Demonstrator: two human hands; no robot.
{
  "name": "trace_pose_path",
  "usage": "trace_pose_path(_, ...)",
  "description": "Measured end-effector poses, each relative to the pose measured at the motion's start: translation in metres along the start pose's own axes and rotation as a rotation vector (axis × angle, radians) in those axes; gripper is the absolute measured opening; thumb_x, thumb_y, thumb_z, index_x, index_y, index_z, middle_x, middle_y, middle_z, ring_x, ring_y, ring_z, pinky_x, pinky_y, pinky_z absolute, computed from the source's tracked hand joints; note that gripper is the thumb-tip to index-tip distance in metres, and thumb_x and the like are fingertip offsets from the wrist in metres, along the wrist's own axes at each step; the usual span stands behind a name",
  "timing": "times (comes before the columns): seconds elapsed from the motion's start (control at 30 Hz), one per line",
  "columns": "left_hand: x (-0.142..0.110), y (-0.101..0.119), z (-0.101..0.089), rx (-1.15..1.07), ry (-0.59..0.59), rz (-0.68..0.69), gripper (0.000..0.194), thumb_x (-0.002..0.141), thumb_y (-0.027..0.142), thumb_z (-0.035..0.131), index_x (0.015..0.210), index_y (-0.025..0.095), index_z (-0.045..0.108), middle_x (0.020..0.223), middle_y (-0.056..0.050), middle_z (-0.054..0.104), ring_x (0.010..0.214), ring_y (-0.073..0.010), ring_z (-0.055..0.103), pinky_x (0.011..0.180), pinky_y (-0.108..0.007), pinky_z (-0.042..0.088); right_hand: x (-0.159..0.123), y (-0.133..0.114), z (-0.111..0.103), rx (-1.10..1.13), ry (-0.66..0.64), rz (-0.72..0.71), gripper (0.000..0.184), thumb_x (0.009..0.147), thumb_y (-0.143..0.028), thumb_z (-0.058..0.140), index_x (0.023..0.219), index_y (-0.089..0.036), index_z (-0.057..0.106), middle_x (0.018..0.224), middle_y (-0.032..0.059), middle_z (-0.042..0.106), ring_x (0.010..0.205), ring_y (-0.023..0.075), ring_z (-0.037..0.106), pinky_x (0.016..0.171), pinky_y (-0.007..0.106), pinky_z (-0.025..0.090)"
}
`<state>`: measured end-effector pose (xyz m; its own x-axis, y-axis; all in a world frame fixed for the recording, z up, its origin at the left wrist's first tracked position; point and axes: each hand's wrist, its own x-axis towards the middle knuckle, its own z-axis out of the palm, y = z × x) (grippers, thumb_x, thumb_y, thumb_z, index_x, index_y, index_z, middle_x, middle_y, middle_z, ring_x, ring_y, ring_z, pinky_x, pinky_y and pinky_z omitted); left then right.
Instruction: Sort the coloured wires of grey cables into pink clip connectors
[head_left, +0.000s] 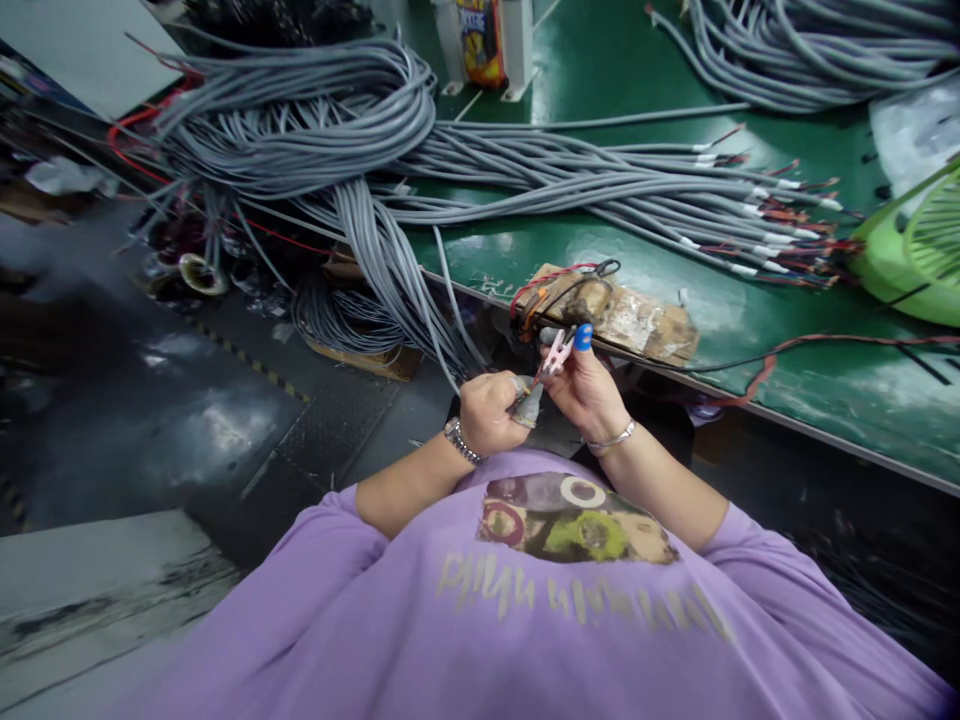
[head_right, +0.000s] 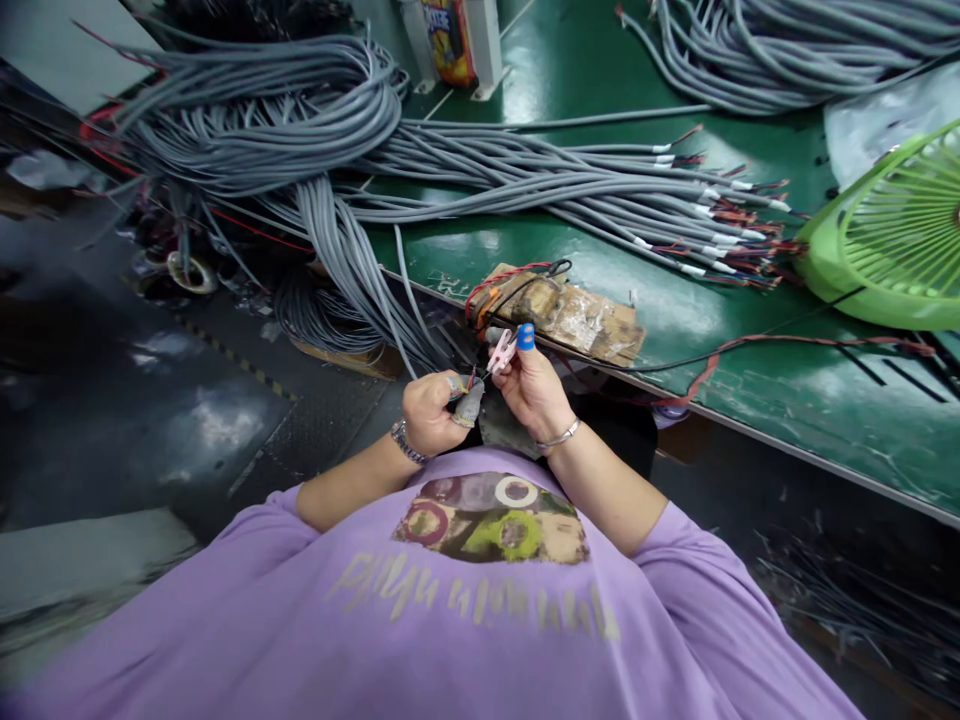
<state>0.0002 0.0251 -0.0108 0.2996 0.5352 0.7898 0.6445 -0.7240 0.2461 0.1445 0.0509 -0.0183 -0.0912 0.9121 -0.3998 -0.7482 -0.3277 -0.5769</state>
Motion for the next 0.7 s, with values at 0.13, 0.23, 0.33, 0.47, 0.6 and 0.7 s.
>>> trace_pose_path(0.13,-0.004,0.0,-0.002,-0.104,-0.078,-0.163,0.022,0.081,0.035,0.06,0.065,0.021,0.056,0.053,0.0,0.058,0.049,-0.0118,0.055,0.052,-0.025,0.045,-0.001,0.002,-0.006,-0.01,-0.108,0.045,0.052,0.077,-0.072,0.062,0.074,-0.021,0.062,0.07,-0.0001,0.065,0.052,0.0083,0.047,0.048,0.023,0.038)
trace_pose_path(0.23,-0.007,0.006,-0.008,-0.383,-0.145,-0.51,0.029,0.08,0.045,0.064,0.067,0.019,0.059,0.053,-0.001,0.06,0.048,-0.0114,0.056,0.051,-0.024,0.046,-0.003,0.0,-0.013,0.003,-0.172,0.1,0.059,0.077,-0.078,0.054,0.079,-0.021,0.065,0.072,0.0009,0.065,0.052,0.009,0.047,0.048,0.023,0.039)
trace_pose_path(0.33,-0.01,0.011,-0.013,-0.789,-0.174,-0.992,0.037,0.077,0.054,0.067,0.072,0.018,0.061,0.054,0.001,0.061,0.042,-0.0097,0.053,0.044,-0.023,0.045,-0.005,-0.001,-0.021,0.02,-0.184,0.143,0.058,0.078,-0.077,0.054,0.077,-0.02,0.064,0.069,0.0007,0.063,0.052,0.0091,0.046,0.048,0.022,0.039)
trace_pose_path(0.47,-0.011,0.012,-0.014,-1.074,-0.172,-1.303,0.042,0.063,0.054,0.078,0.067,0.016,0.06,0.051,0.002,0.06,0.038,-0.0076,0.048,0.038,-0.021,0.041,-0.008,-0.002,-0.031,-0.013,-0.181,0.168,0.054,0.081,-0.074,0.054,0.077,-0.021,0.063,0.07,0.0002,0.062,0.054,0.01,0.047,0.049,0.022,0.04)
trace_pose_path(0.6,-0.013,0.011,-0.013,-1.126,-0.2,-1.356,0.041,0.062,0.051,0.079,0.068,0.015,0.061,0.051,0.001,0.06,0.038,-0.0074,0.048,0.037,-0.021,0.039,-0.012,0.0,-0.035,-0.094,-0.167,0.177,0.048,0.081,-0.07,0.058,0.078,-0.023,0.064,0.072,-0.0002,0.062,0.054,0.0101,0.045,0.049,0.023,0.039)
trace_pose_path(0.7,-0.014,0.012,-0.011,-1.126,-0.245,-1.358,0.042,0.063,0.052,0.079,0.068,0.015,0.06,0.051,0.002,0.058,0.038,-0.0066,0.046,0.037,-0.021,0.036,-0.015,0.001,-0.036,-0.178,-0.159,0.2,0.041,0.08,-0.065,0.062,0.077,-0.023,0.064,0.072,0.0004,0.062,0.055,0.0111,0.046,0.05,0.023,0.041)
